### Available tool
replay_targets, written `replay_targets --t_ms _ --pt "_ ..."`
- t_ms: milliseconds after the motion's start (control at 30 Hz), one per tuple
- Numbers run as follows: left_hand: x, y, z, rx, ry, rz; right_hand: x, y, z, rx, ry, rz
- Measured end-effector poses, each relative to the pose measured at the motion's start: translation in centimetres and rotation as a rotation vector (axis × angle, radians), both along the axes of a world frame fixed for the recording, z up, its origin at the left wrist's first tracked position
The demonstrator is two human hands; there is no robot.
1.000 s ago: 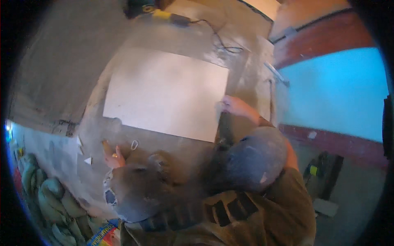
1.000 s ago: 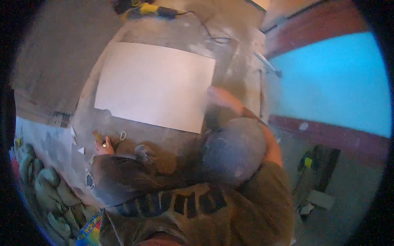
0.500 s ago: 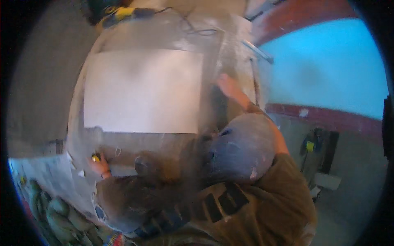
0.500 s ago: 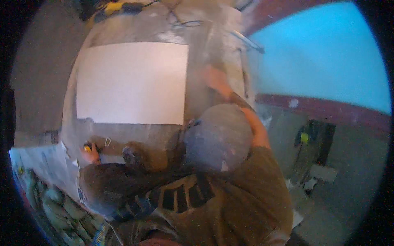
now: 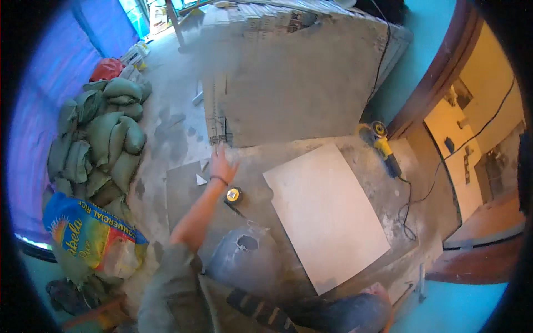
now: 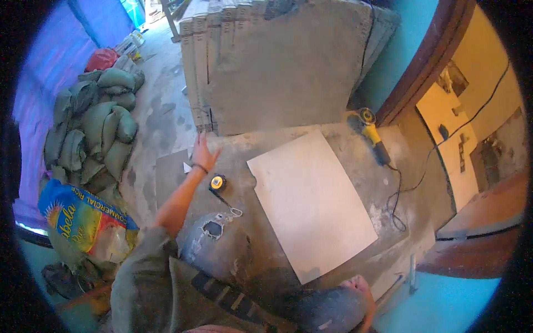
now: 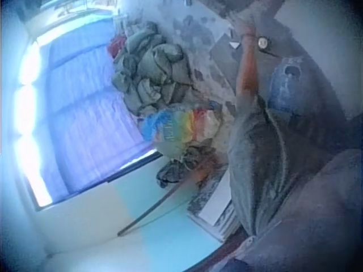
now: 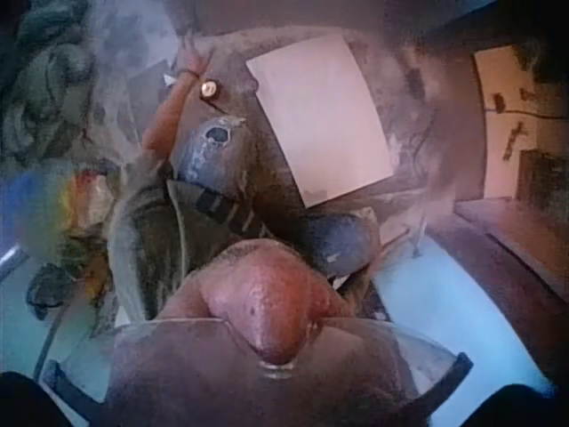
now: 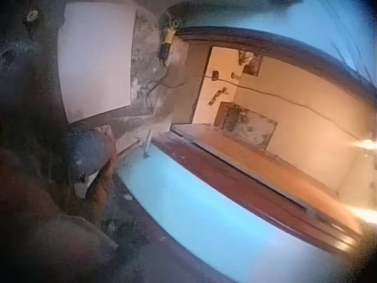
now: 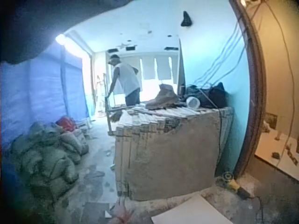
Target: The person measures a tile on the floor, marks it with a pencil, and then cuts the tile using an angle grinder.
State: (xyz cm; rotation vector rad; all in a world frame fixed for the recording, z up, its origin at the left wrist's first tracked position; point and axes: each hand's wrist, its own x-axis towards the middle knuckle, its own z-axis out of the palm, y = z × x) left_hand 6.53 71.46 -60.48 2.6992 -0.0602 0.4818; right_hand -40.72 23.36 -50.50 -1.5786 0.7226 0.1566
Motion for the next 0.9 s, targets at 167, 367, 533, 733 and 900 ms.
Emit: replay_targets --t_ms 167,367,533,733,900 --pt "8.1 -0.1 7.7 -0.125 -0.227 -0.096 8.0 -1.7 1.4 -0.536 0.175 0.454" --pt "6.9 -1.9 10.9 -0.243 -0.218 -0.224 21.7 -0.8 10.5 -0.8 -0.075 0.541" --pt "3.5 -2.5 6.7 -0.292 0.084 -0.286 34.5 2.5 18.6 -0.862 -0.534 0.589" --pt "-12.1 -1.3 -3.8 -0.46 0.486 -0.188 42.1 8.2 22.1 -0.653 -0.659 0.717" --pt "-27.1 4.4 -6.7 -0.622 0.9 -0.056 40.4 10.0 14.9 -0.723 -0.338 1.092"
